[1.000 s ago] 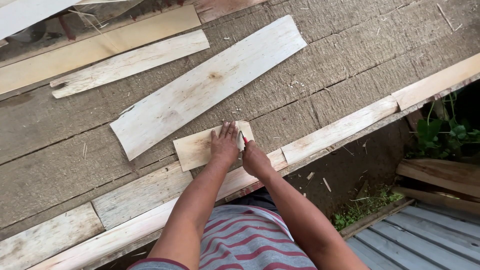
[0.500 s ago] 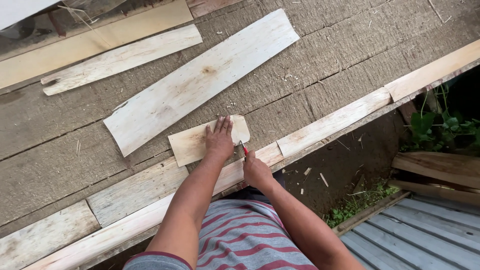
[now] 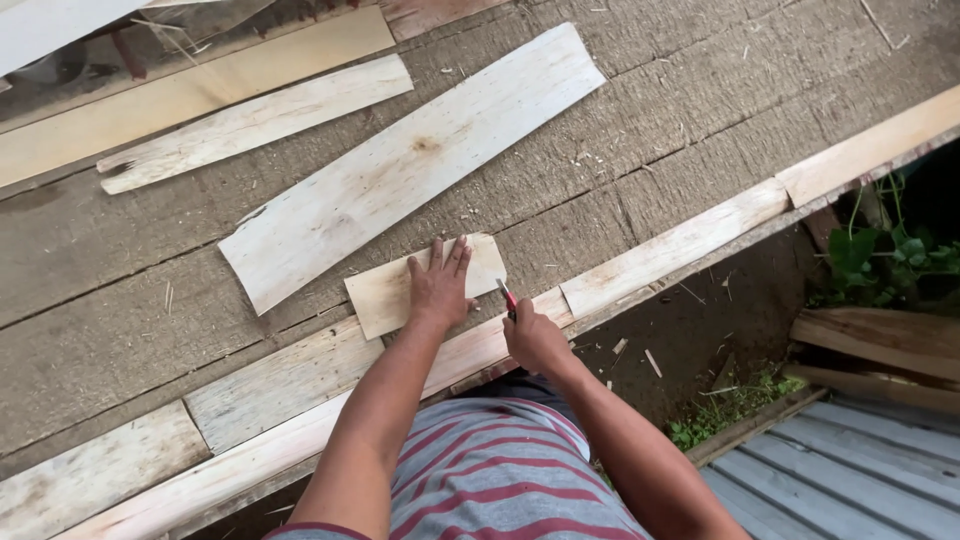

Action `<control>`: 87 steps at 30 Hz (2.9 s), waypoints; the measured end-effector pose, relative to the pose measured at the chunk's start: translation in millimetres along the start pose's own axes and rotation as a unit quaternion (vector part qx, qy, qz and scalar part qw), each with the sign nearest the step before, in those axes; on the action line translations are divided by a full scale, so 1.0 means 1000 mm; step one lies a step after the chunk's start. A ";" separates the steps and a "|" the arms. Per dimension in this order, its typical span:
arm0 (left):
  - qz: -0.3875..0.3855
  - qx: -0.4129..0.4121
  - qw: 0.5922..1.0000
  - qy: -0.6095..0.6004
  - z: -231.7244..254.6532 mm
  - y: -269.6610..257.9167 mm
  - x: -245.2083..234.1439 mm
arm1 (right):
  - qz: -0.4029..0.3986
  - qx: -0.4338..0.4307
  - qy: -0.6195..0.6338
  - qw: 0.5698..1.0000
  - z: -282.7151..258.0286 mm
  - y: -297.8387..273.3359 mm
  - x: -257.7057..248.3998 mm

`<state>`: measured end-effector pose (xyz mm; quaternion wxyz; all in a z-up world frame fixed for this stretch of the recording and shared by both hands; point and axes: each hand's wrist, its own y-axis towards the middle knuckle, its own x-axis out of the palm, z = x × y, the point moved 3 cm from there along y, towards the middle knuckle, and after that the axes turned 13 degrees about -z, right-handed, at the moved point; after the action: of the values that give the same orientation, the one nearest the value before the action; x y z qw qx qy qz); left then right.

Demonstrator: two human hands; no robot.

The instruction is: The person uses a red utility knife to cut a long, thin piece of light-colored wood on a wooden workbench. They make several cuts, separating the wood into smaller pieces and placing them aside. The person continues to cut and arrange the wood pieces throughout the clip.

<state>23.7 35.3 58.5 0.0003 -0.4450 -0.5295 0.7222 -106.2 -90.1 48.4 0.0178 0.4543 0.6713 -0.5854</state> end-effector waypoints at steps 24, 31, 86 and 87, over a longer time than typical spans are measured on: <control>0.019 -0.011 0.995 -0.097 0.003 0.039 0.030 | -0.027 0.012 -0.007 1.000 -0.064 0.061 -0.047; 0.015 -0.005 0.994 -0.106 0.005 0.044 0.034 | -0.029 0.018 -0.010 0.999 -0.060 0.067 -0.040; -0.031 -0.036 0.997 -0.069 0.009 0.022 0.014 | -0.024 0.013 -0.051 0.998 0.010 0.023 0.042; -0.036 -0.035 0.996 -0.069 0.010 0.018 0.013 | -0.024 0.020 -0.060 0.998 0.016 0.024 0.050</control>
<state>18.4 26.1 36.8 -0.0262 -0.3745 -0.5689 0.7317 -128.2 -75.7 -3.3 0.0350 0.4020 0.6677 -0.6256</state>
